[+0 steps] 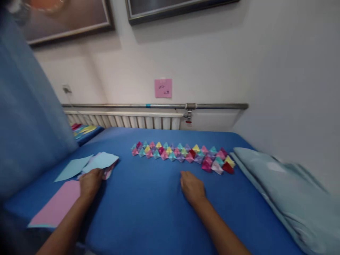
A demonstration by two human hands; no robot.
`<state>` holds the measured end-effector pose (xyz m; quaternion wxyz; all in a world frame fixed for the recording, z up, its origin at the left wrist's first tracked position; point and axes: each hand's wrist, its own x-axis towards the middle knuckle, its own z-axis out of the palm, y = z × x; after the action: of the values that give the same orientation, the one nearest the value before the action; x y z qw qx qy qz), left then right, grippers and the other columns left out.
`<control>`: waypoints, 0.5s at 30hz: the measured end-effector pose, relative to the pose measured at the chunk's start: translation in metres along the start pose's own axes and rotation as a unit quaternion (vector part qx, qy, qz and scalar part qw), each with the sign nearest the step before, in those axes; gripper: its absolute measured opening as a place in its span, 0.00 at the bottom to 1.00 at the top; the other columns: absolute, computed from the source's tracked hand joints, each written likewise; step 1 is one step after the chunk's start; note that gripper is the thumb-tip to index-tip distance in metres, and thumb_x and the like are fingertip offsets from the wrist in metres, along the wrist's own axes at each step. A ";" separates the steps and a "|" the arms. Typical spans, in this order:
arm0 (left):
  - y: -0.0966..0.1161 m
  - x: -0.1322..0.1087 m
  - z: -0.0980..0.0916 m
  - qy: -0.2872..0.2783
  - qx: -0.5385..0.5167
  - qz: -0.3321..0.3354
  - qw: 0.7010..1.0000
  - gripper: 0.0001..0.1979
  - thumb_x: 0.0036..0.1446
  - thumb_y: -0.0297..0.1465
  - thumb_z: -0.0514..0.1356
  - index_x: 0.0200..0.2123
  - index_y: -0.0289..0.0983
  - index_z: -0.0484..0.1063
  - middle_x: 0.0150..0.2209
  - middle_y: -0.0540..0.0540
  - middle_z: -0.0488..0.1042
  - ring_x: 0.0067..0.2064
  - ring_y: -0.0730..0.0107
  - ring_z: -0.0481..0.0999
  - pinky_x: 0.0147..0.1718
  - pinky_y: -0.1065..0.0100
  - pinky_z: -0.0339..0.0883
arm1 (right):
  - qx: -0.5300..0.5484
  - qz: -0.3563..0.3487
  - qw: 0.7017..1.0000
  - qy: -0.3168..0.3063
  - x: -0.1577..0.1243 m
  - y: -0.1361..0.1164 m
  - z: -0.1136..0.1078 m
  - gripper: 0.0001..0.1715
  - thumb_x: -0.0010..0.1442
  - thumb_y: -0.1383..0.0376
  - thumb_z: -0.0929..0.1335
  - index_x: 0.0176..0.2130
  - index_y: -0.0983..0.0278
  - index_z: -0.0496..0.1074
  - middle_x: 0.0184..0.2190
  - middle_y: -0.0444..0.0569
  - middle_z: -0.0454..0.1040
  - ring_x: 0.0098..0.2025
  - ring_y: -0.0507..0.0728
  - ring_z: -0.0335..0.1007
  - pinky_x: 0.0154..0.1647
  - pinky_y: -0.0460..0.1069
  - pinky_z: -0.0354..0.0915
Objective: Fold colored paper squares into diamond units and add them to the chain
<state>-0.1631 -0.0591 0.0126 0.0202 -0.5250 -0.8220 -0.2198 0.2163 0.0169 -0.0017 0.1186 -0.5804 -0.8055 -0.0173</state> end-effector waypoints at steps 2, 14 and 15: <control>-0.006 0.003 0.002 0.001 0.038 -0.034 0.999 0.16 0.61 0.36 0.57 0.50 0.36 0.67 0.49 0.42 0.70 0.46 0.62 0.73 0.44 0.56 0.70 | -0.016 -0.001 1.000 -0.004 0.004 0.002 0.006 0.18 0.61 0.70 0.59 0.46 0.65 0.73 0.40 0.56 0.76 0.42 0.60 0.74 0.38 0.50 0.67; 0.020 -0.065 -0.013 0.042 -0.025 0.094 0.994 0.16 0.62 0.33 0.48 0.45 0.40 0.73 0.48 0.46 0.77 0.51 0.62 0.74 0.52 0.61 0.62 | -0.012 -0.017 1.000 0.004 -0.007 -0.002 -0.004 0.19 0.63 0.69 0.57 0.45 0.64 0.73 0.40 0.55 0.75 0.41 0.59 0.74 0.37 0.49 0.65; 0.030 -0.081 -0.005 0.020 -0.047 0.134 0.990 0.15 0.62 0.33 0.49 0.45 0.42 0.73 0.48 0.49 0.77 0.52 0.65 0.73 0.55 0.63 0.59 | -0.014 -0.026 1.000 0.007 -0.012 -0.002 -0.005 0.20 0.64 0.68 0.56 0.46 0.63 0.73 0.41 0.55 0.75 0.42 0.58 0.73 0.40 0.48 0.64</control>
<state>-0.1019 -0.1193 0.0058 0.0410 -0.6267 -0.7321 -0.2638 0.2189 0.0044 0.0009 0.1150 -0.5605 -0.8194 -0.0359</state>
